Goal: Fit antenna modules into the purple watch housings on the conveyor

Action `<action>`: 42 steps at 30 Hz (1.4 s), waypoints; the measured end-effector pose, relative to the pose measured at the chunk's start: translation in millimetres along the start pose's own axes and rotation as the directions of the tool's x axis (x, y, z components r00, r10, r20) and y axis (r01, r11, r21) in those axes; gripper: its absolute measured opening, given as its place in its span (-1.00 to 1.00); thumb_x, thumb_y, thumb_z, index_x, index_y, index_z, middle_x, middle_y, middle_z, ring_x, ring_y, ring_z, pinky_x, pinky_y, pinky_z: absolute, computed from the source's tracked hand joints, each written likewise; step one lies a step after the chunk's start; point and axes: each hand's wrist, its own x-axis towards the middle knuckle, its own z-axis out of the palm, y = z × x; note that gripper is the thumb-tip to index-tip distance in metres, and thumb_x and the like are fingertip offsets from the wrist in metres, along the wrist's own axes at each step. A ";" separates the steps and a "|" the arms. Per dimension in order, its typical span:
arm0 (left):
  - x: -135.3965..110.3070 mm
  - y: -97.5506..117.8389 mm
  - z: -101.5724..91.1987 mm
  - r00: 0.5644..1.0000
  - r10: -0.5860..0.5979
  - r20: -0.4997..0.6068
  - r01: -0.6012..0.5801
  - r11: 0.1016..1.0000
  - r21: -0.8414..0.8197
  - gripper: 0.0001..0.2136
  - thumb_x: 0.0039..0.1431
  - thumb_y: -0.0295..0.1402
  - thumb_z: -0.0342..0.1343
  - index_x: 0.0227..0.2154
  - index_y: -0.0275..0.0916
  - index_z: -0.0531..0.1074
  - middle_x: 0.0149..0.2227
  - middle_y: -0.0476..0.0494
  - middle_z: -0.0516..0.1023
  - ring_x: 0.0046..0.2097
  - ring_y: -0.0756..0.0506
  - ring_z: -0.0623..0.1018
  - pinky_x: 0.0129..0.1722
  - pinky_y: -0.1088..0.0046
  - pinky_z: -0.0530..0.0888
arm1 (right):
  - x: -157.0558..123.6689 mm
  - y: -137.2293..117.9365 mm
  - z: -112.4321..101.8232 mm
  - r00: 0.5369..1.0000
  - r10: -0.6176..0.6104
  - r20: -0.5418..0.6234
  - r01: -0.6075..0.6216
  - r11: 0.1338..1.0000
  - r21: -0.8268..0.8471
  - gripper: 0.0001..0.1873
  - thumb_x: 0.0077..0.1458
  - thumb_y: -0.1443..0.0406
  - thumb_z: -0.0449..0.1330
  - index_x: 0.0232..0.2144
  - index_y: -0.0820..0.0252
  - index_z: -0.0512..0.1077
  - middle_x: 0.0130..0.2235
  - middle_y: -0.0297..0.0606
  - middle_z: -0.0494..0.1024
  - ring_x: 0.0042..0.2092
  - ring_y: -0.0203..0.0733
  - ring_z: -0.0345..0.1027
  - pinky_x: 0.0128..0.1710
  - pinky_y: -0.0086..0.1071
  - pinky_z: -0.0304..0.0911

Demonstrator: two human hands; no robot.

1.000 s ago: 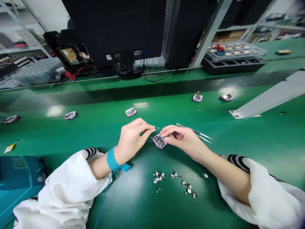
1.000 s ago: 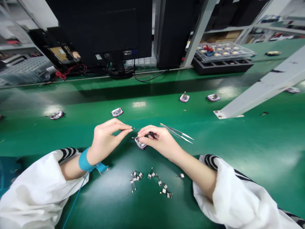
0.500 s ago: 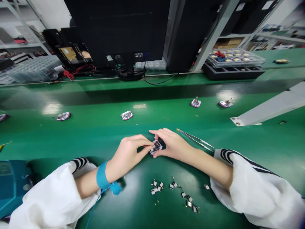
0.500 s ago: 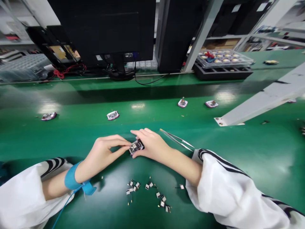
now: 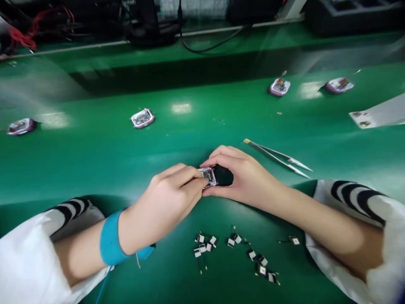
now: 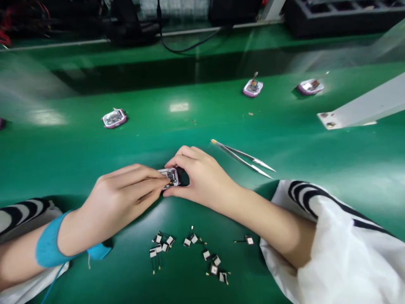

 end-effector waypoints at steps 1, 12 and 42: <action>1.0 -0.7 -0.6 1.000 0.014 0.010 -0.014 1.000 0.012 -0.85 0.14 -0.47 -0.04 -0.44 -0.31 0.43 -0.42 -0.10 0.49 -0.34 -0.05 0.49 -0.40 0.48 0.44 | -0.5 0.0 0.6 1.000 0.004 -0.010 -0.004 1.000 -0.005 -0.58 -0.19 0.11 0.27 -0.28 0.23 0.37 -0.27 -0.25 0.40 -0.24 -0.23 0.26 -0.22 -0.32 0.21; 4.2 -7.0 -1.1 0.998 0.045 0.040 -0.045 0.999 0.001 -0.85 0.17 -0.39 -0.06 -0.36 -0.19 0.42 -0.37 -0.05 0.49 -0.36 -0.03 0.46 -0.44 0.48 0.38 | -0.6 -0.6 0.2 0.998 0.047 -0.036 -0.050 0.997 -0.065 -0.60 -0.22 0.09 0.27 -0.33 0.21 0.41 -0.32 -0.29 0.40 -0.25 -0.20 0.29 -0.27 -0.32 0.22; 2.7 -0.7 -1.5 0.997 -0.059 -0.048 0.056 0.997 -0.062 -0.93 0.09 -0.42 0.07 -0.40 -0.14 0.44 -0.41 0.04 0.51 -0.39 0.03 0.47 -0.38 0.52 0.42 | -24.2 -0.7 -5.2 0.987 0.020 -0.160 -0.026 0.999 -0.034 -0.41 -0.16 0.19 0.26 -0.04 0.13 0.21 -0.12 -0.33 0.42 -0.13 -0.22 0.29 -0.17 -0.32 0.25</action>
